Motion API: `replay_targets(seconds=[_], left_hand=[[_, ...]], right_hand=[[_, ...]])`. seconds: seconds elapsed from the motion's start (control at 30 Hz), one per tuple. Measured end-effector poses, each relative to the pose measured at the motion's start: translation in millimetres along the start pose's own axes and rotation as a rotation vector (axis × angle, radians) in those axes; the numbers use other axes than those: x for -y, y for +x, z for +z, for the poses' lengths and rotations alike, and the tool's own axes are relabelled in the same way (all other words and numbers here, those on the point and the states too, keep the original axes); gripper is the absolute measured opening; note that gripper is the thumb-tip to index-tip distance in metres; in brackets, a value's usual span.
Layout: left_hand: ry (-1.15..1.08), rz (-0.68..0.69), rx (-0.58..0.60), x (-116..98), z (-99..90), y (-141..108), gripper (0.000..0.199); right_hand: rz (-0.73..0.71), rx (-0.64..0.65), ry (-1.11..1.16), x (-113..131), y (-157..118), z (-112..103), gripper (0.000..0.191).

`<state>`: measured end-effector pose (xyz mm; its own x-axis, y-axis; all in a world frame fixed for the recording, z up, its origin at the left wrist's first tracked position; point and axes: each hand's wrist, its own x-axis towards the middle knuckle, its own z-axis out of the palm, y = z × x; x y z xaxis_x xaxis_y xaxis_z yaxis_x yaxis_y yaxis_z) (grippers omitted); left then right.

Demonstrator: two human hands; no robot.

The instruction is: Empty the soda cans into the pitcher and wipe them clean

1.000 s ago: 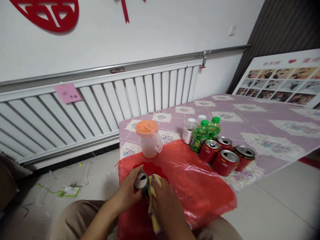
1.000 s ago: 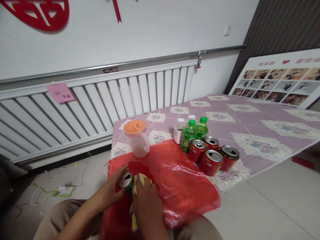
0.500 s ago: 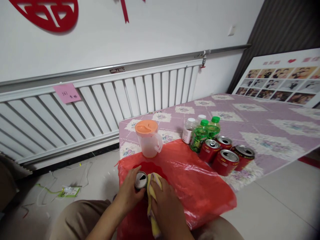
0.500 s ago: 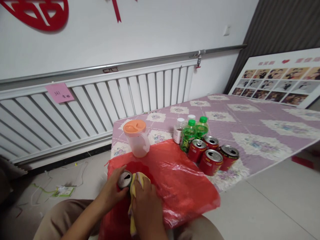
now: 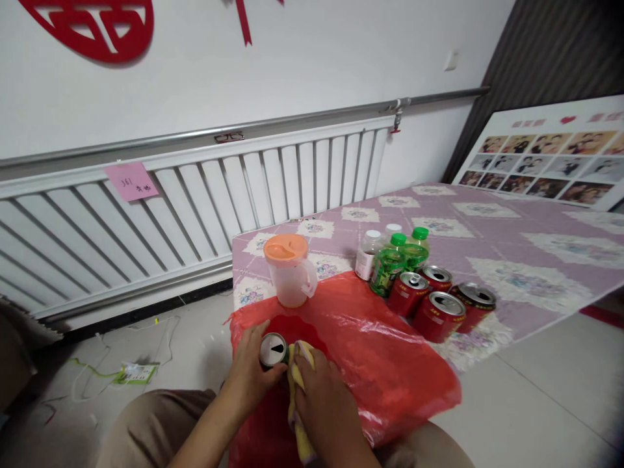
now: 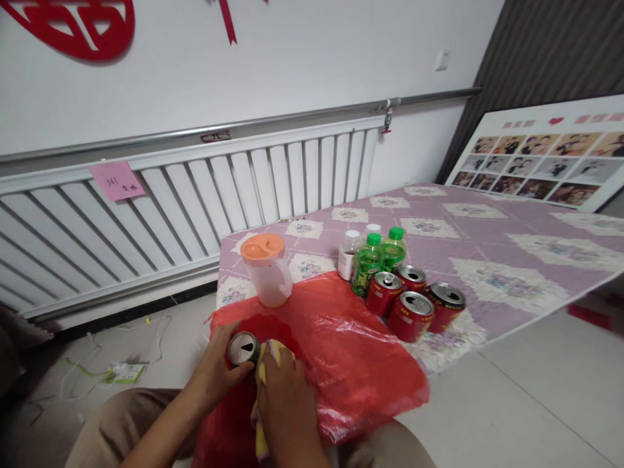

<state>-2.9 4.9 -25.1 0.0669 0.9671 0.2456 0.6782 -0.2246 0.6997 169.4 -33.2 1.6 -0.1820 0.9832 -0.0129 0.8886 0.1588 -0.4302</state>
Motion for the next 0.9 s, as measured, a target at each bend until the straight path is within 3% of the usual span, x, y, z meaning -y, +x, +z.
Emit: replay_targets(seconds=[0.27,0.67,0.9], left_hand=[[-0.073,0.019,0.035,3,1.0,0,0.071],[-0.194,0.030,0.215,2,-10.9,4,0.084],[-0.014,-0.003,0.046,3,-2.5,3,0.075]], right_hand=[[-0.043,-0.075,0.002,-2,1,-3,0.052],[-0.018,-0.007,-0.042,0,1,1,0.052],[-0.027,-0.019,-0.029,-3,1,1,0.051]])
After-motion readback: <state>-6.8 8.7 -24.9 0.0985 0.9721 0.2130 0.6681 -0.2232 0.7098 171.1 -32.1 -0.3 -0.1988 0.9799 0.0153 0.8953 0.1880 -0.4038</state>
